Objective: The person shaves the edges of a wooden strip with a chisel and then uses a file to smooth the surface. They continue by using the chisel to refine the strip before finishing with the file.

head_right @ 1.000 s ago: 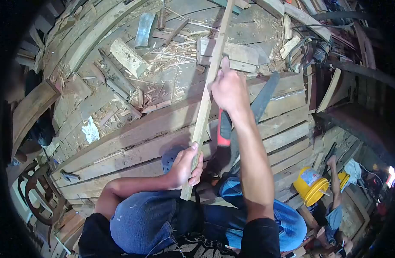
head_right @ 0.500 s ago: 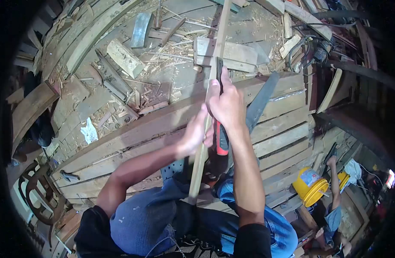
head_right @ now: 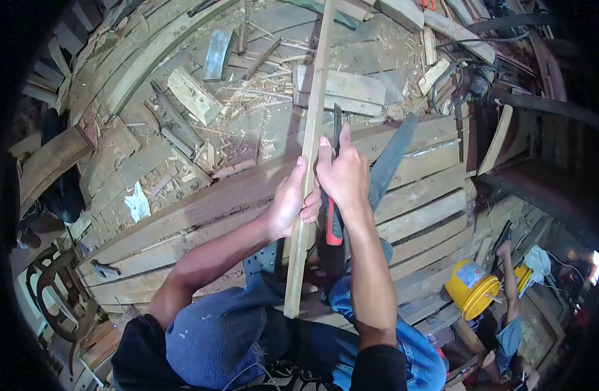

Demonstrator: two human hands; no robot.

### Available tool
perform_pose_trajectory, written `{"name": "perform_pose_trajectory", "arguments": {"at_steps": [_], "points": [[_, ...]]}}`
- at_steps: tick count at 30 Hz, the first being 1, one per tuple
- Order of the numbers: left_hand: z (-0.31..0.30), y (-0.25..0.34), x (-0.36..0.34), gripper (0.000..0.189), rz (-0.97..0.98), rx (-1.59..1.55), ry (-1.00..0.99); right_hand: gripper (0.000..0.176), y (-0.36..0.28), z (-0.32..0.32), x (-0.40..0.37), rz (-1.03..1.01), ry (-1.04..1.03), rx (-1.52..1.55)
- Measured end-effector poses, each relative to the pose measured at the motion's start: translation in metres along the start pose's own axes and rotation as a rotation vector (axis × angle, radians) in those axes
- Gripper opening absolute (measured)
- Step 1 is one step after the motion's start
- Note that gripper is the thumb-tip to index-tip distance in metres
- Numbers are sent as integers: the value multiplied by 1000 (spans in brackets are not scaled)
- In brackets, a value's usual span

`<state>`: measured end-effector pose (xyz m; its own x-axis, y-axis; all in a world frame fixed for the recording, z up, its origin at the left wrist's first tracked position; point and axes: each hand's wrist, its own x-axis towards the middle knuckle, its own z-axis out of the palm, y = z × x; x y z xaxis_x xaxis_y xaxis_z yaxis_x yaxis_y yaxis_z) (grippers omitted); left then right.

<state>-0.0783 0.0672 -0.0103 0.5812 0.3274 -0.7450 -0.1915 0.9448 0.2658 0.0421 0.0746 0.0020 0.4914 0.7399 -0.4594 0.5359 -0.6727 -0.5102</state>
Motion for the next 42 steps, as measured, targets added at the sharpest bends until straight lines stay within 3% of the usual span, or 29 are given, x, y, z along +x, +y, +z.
{"name": "perform_pose_trajectory", "arguments": {"at_steps": [3,4,7,8,13,15,18,22,30,35,37,39,42], "points": [[2,11,-8,51,-18,-51,-48,48,7,1,-1,-13,-33,101],[2,15,-12,51,-19,-50,-51,32,8,0,-2,-127,52,147],[4,30,-32,51,-49,-9,-36,24,7,-5,6,-114,146,178],[4,31,-36,51,-14,0,-60,24,7,-9,13,-81,120,162],[5,55,-52,51,118,-70,-195,29,-29,-65,32,-305,202,-71],[3,69,-58,51,231,-90,-274,33,-45,-96,31,-336,181,-354],[-2,92,-67,51,327,-119,-320,38,-75,-130,8,-208,99,-643],[-8,121,-81,48,426,-166,-328,37,-60,-152,-8,-297,92,-892],[-33,159,-86,45,731,-115,-321,40,-30,-171,-24,-164,-85,-1088],[-51,174,-91,48,762,-126,-318,44,-21,-165,-10,-232,-166,-1037],[-57,187,-92,51,805,43,-216,48,-6,-157,17,-300,-179,-1020],[-57,208,-98,50,789,64,-100,51,-8,-146,40,-523,-118,-1082],[-47,245,-106,45,786,76,-179,52,-50,-126,67,-440,-240,-1079]]}}
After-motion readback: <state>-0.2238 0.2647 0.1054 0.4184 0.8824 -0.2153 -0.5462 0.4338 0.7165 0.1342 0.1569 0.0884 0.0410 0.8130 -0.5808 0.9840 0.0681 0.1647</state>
